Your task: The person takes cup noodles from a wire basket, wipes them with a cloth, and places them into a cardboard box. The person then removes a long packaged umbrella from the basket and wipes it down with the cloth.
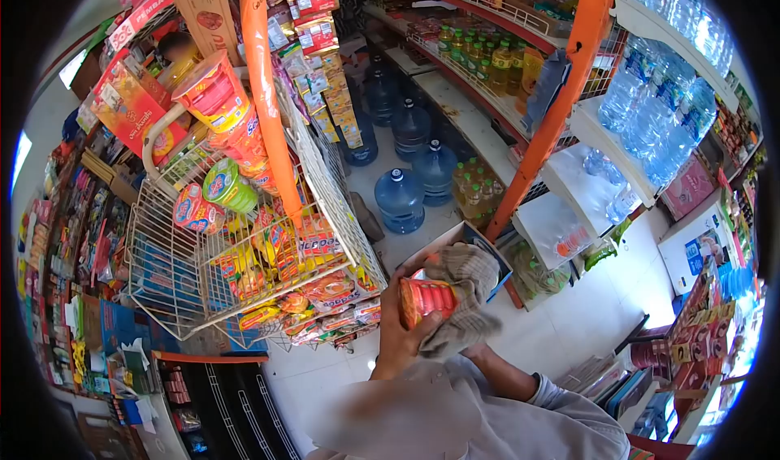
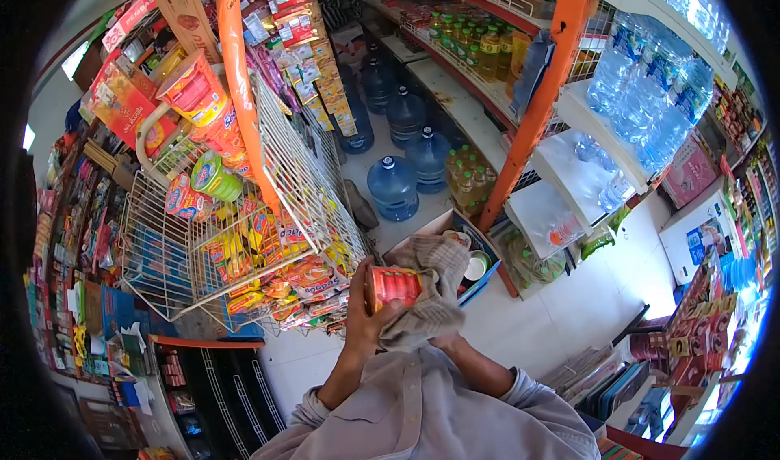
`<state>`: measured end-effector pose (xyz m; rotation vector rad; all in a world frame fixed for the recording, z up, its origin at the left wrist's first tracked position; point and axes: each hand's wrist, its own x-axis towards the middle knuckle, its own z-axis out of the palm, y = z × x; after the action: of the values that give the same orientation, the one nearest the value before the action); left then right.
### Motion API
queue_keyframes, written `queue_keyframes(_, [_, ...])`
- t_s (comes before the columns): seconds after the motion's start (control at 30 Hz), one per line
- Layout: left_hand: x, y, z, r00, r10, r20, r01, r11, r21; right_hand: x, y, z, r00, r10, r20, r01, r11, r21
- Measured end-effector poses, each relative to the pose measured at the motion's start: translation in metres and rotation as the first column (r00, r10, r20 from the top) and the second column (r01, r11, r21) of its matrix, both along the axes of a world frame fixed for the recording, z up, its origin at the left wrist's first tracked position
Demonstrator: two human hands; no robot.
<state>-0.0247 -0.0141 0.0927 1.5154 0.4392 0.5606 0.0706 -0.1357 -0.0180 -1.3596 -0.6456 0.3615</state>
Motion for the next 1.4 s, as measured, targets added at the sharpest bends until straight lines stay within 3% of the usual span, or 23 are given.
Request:
queue_keyframes(0.03, [0.002,0.002,-0.005,0.999,0.018,-0.034,-0.015,0.996,0.086,-0.001,-0.003,-0.008,1.000,-0.006,-0.001,0.006,1.000,-0.001])
queue_keyframes(0.07, [0.001,0.001,0.004,0.999,0.012,-0.037,-0.009,0.996,0.085,-0.002,-0.007,-0.015,0.965,0.072,-0.252,-0.037,0.989,0.140])
queue_keyframes(0.13, [-0.006,0.003,0.026,0.996,-0.078,-0.052,0.094,0.855,0.509,-0.004,-0.013,-0.029,0.704,0.306,-0.641,-0.005,0.904,0.427])
queue_keyframes(0.3, [-0.001,0.030,0.060,0.837,-0.496,-0.230,0.447,0.378,0.811,0.006,-0.019,0.039,0.872,0.282,-0.400,-0.268,0.959,0.092])
queue_keyframes(0.4, [0.008,0.043,0.055,0.777,-0.589,-0.224,0.495,0.350,0.795,0.004,-0.015,0.045,0.013,0.516,-0.856,-0.105,0.852,0.512])
queue_keyframes(0.47, [0.010,0.046,0.042,0.745,-0.629,-0.221,0.516,0.334,0.789,0.000,-0.007,0.028,0.187,0.493,-0.850,-0.138,0.870,0.474])
queue_keyframes(0.53, [0.010,0.044,0.017,0.881,-0.457,-0.124,0.418,0.628,0.657,-0.002,0.001,0.008,0.521,0.417,-0.745,-0.169,0.906,0.388])
queue_keyframes(0.57, [0.011,0.042,0.008,0.930,-0.356,-0.097,0.345,0.748,0.566,-0.002,0.000,0.005,0.523,0.416,-0.744,-0.162,0.906,0.392])
queue_keyframes(0.63, [0.015,0.030,-0.008,0.950,-0.299,-0.088,0.311,0.885,0.346,-0.004,-0.008,-0.001,0.971,0.080,-0.225,-0.100,0.992,-0.079])
queue_keyframes(0.67, [0.017,0.024,-0.015,0.968,-0.234,-0.092,0.243,0.964,0.105,-0.006,-0.011,-0.003,0.988,-0.022,0.151,0.062,0.961,-0.269])
queue_keyframes(0.7, [0.019,0.021,-0.022,0.979,-0.169,-0.112,0.152,0.978,-0.142,-0.007,-0.011,0.002,0.988,-0.031,0.149,0.070,0.960,-0.270])
queue_keyframes(0.73, [0.020,0.024,-0.030,0.978,-0.174,-0.111,0.157,0.977,-0.145,-0.008,-0.013,0.008,0.997,-0.016,0.076,0.029,0.984,-0.177])
queue_keyframes(0.83, [0.015,0.037,-0.047,0.933,-0.345,-0.099,0.174,0.677,-0.715,-0.013,-0.011,0.046,0.988,0.089,-0.130,-0.073,0.990,0.124])
queue_keyframes(0.87, [0.012,0.036,-0.047,0.934,-0.343,-0.102,0.170,0.676,-0.717,-0.015,-0.009,0.058,0.972,0.137,-0.193,-0.091,0.969,0.230])
queue_keyframes(0.97, [0.008,0.029,-0.027,0.945,-0.301,-0.130,0.273,0.941,-0.199,-0.009,-0.005,0.071,0.925,0.244,-0.292,-0.099,0.895,0.435])
queue_keyframes(1.07, [0.002,0.026,-0.020,0.982,-0.187,-0.039,0.189,0.980,0.063,0.002,-0.004,0.069,0.949,0.018,0.315,0.014,0.995,-0.100])
queue_keyframes(1.1, [-0.001,0.026,-0.018,0.990,-0.141,0.014,0.136,0.973,0.188,0.000,-0.005,0.066,0.950,0.015,0.311,0.017,0.995,-0.100])
queue_keyframes(1.13, [-0.005,0.028,-0.014,0.989,-0.146,0.010,0.141,0.972,0.189,-0.001,-0.006,0.063,0.990,0.073,-0.120,-0.081,0.995,-0.058])
queue_keyframes(1.2, [-0.008,0.035,0.020,0.948,-0.274,-0.163,0.317,0.766,0.559,-0.003,-0.010,0.057,0.532,0.203,-0.822,-0.182,0.976,0.124])
queue_keyframes(1.23, [-0.008,0.038,0.032,0.915,-0.304,-0.264,0.400,0.598,0.695,-0.005,-0.011,0.047,0.531,0.200,-0.823,-0.177,0.976,0.123])
queue_keyframes(1.33, [-0.003,0.047,0.050,0.808,-0.509,-0.296,0.526,0.398,0.752,-0.009,-0.014,-0.009,-0.087,0.662,-0.744,-0.152,0.729,0.667])
queue_keyframes(1.37, [-0.003,0.048,0.051,0.736,-0.596,-0.322,0.569,0.285,0.772,-0.012,-0.018,-0.032,-0.089,0.661,-0.745,-0.152,0.730,0.666])
queue_keyframes(1.4, [-0.004,0.049,0.051,0.735,-0.596,-0.322,0.570,0.286,0.770,-0.015,-0.024,-0.057,0.190,0.628,-0.755,-0.296,0.770,0.565])
